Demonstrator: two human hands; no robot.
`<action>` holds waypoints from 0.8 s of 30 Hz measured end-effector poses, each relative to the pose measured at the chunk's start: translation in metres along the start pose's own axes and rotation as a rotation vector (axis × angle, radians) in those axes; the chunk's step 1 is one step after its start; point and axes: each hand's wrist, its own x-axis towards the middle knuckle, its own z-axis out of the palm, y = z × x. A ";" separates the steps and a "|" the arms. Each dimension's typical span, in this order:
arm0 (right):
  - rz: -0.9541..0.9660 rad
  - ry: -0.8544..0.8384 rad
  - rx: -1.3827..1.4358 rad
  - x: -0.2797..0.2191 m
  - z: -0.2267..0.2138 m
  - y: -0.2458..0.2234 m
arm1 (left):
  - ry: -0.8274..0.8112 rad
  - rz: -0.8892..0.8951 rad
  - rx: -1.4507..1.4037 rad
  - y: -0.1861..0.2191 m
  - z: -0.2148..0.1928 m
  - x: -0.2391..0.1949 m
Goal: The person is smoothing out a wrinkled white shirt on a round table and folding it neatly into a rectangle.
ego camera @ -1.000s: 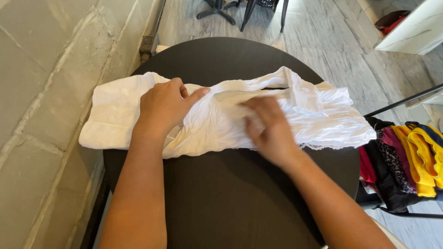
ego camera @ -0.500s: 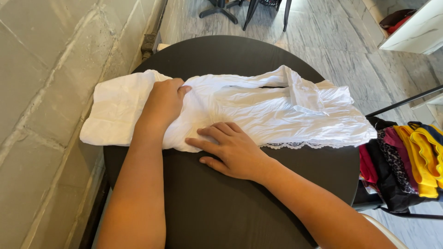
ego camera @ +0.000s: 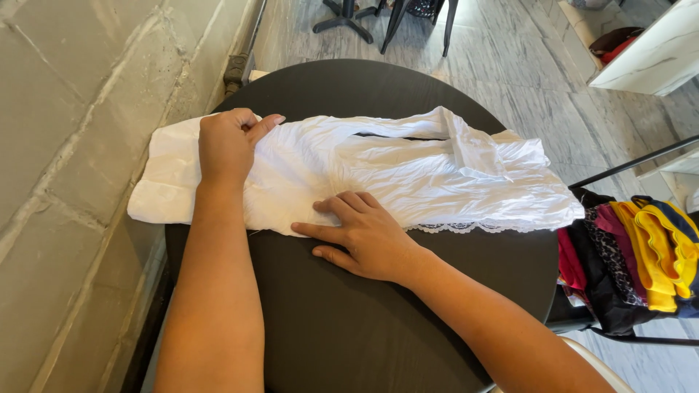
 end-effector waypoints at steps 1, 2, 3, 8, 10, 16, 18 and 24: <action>0.001 0.000 -0.002 -0.001 0.001 0.000 | 0.000 0.001 -0.002 0.001 0.000 -0.002; 0.006 0.001 0.009 -0.001 0.001 0.000 | -0.016 0.005 0.029 0.001 0.000 -0.003; 0.010 0.005 0.019 -0.001 0.001 0.001 | -0.032 0.010 0.060 0.002 0.000 -0.003; 0.019 0.018 0.055 -0.001 -0.001 -0.001 | -0.097 0.023 0.261 0.046 -0.025 -0.012; 0.027 0.017 0.074 -0.001 -0.002 0.000 | -0.072 0.107 0.375 0.062 -0.027 -0.016; 0.044 0.047 0.190 -0.002 -0.002 0.008 | 0.327 0.473 0.258 0.118 -0.002 -0.045; 0.031 0.066 0.283 -0.002 -0.009 0.010 | 0.135 0.392 0.226 0.105 0.028 -0.054; 0.157 0.283 0.667 -0.008 -0.032 0.023 | -0.269 0.215 0.195 0.092 0.029 -0.048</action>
